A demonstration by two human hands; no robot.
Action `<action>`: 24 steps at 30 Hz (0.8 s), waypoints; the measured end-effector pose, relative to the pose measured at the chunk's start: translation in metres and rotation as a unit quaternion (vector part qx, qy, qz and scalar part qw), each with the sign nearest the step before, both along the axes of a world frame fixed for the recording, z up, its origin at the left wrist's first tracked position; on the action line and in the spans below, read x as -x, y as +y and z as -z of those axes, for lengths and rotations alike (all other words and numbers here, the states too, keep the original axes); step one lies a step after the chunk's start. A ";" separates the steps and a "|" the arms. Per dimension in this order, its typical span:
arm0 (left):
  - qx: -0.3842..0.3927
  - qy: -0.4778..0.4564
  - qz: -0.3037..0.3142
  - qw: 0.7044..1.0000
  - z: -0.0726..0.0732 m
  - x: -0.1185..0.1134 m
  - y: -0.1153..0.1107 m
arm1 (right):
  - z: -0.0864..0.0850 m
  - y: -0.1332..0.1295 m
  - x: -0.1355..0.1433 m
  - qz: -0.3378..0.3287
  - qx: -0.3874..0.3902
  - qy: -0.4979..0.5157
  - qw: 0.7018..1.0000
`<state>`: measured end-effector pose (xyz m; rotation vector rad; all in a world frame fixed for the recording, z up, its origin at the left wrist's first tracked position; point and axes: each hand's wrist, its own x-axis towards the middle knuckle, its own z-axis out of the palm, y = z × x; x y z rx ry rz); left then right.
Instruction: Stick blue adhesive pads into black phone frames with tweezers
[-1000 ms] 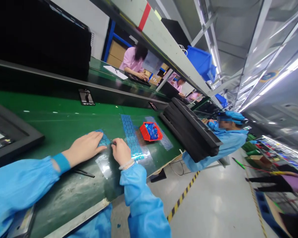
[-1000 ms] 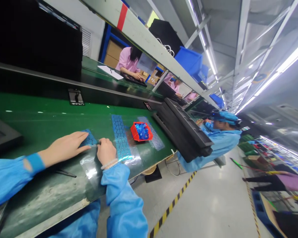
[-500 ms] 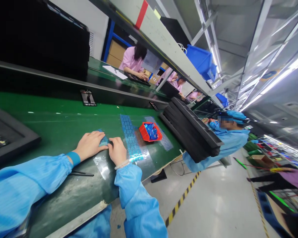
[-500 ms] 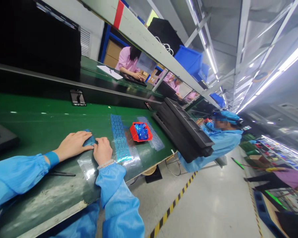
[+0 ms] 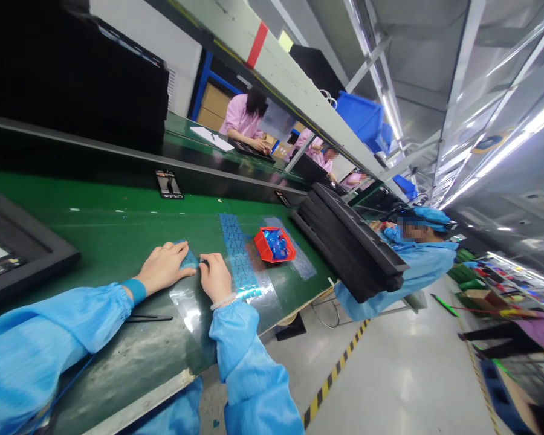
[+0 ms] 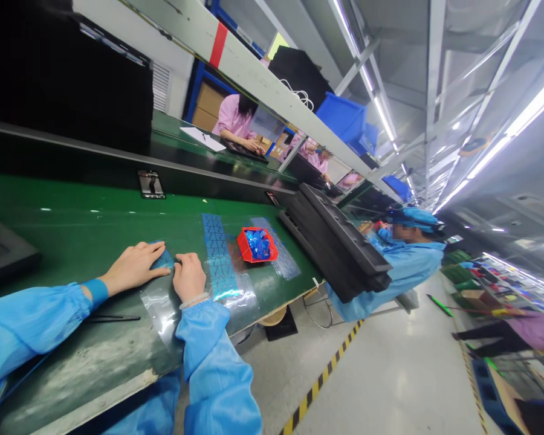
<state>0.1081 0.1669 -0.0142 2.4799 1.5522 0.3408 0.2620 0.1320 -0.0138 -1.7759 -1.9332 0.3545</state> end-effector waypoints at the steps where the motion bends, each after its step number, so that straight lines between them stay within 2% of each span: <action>1: 0.001 -0.001 0.004 1.000 0.000 0.001 0.000 | -0.001 0.000 0.000 0.000 -0.001 0.002 1.000; 11: 0.035 -0.032 0.010 0.999 -0.007 0.011 0.001 | -0.006 -0.002 0.007 -0.018 -0.023 0.033 0.999; 17: 0.085 -0.070 0.017 0.994 -0.008 0.015 0.007 | -0.014 0.004 0.012 -0.017 -0.045 0.063 0.997; 21: 0.143 -0.136 0.025 0.980 -0.022 0.021 0.002 | -0.033 -0.012 0.000 -0.015 -0.058 0.092 0.994; 24: 0.170 -0.222 0.032 0.960 -0.040 0.025 -0.023 | -0.052 -0.041 -0.006 -0.047 -0.055 0.107 0.992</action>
